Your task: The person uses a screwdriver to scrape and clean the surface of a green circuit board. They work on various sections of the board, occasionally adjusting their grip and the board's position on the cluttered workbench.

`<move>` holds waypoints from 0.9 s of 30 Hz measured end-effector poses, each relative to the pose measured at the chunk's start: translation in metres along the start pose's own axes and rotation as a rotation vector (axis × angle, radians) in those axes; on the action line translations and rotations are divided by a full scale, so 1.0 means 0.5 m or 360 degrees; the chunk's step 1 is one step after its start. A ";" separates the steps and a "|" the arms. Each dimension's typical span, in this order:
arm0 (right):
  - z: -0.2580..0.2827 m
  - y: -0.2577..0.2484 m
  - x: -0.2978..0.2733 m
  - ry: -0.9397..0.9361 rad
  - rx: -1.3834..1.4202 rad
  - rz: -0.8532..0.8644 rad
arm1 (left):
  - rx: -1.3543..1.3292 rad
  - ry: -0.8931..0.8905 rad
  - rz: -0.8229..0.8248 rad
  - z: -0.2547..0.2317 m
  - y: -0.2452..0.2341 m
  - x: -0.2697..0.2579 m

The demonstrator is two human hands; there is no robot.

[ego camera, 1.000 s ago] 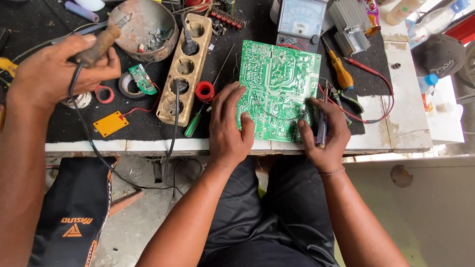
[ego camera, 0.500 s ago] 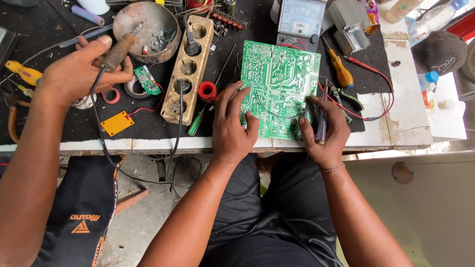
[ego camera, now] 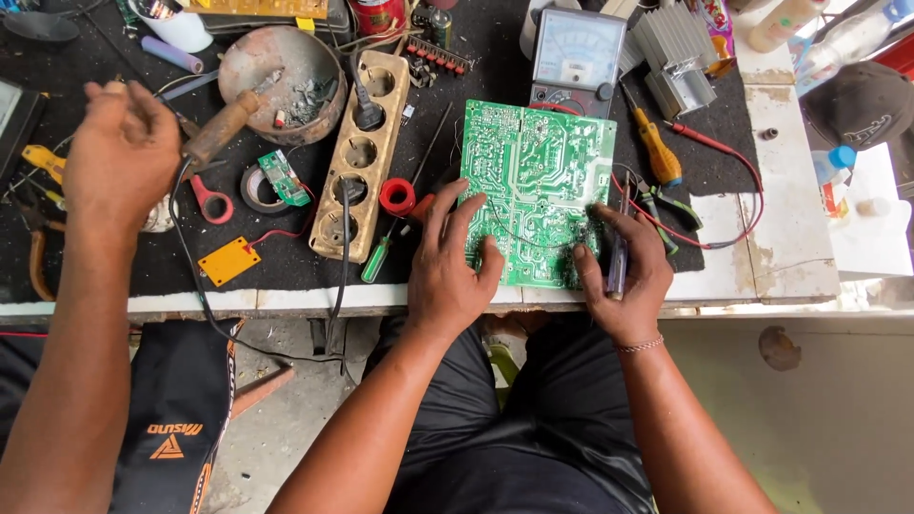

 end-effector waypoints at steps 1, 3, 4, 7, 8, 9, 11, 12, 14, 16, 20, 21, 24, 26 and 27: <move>0.001 0.000 0.002 0.0009 0.0001 -0.0006 | 0.0003 0.0001 0.0018 0.001 0.001 0.002; 0.002 -0.001 0.003 0.0027 0.0003 -0.0007 | 0.0002 -0.0004 0.0044 0.003 0.000 0.003; 0.003 -0.003 0.003 0.0018 -0.0014 -0.0007 | -0.0007 0.0008 0.0074 0.003 0.001 0.004; 0.007 -0.004 0.004 0.0033 -0.0044 -0.0012 | -0.0051 0.0016 0.0177 0.004 0.000 0.005; 0.011 -0.004 0.006 0.0035 -0.0054 -0.0013 | -0.0076 0.0010 0.0230 0.002 -0.001 0.006; 0.011 -0.003 0.006 0.0040 -0.0053 -0.0014 | -0.0076 0.0010 0.0235 0.000 -0.004 0.003; 0.011 -0.003 0.011 0.0044 -0.0035 -0.0018 | -0.0086 -0.0018 0.0303 -0.004 -0.008 0.005; 0.010 -0.003 0.015 0.0047 -0.0039 -0.0026 | -0.0088 -0.0010 0.0307 -0.003 -0.010 0.009; 0.009 0.000 0.012 0.0072 0.0049 -0.0011 | -0.0054 -0.0026 0.0348 -0.003 -0.010 0.002; 0.014 0.000 0.009 0.0089 0.0042 0.0025 | -0.0034 -0.0046 0.0391 -0.005 -0.011 -0.002; 0.010 -0.002 0.017 0.0071 0.0044 0.0041 | 0.0006 -0.0012 0.0432 0.005 -0.012 0.001; 0.015 -0.002 0.018 0.0086 0.0042 0.0051 | -0.0003 -0.0023 0.0444 0.004 -0.014 0.002; 0.019 -0.005 0.025 0.0076 0.0073 0.0058 | -0.0037 -0.0032 0.0455 0.008 -0.015 0.007; 0.022 -0.006 0.026 -0.0053 0.0178 0.0070 | 0.0035 -0.0008 0.0455 0.013 -0.011 0.003; 0.026 -0.005 0.029 -0.0047 0.0178 0.0075 | 0.0031 -0.0013 0.0460 0.015 -0.010 0.003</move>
Point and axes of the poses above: each hand's wrist, its own x-axis towards the middle knuckle, its own y-axis out of the palm, z = x × y, the point moved 4 cm from there along x, towards the middle knuckle, and after that the axes turned 14 degrees about z, right-handed, at the moved point
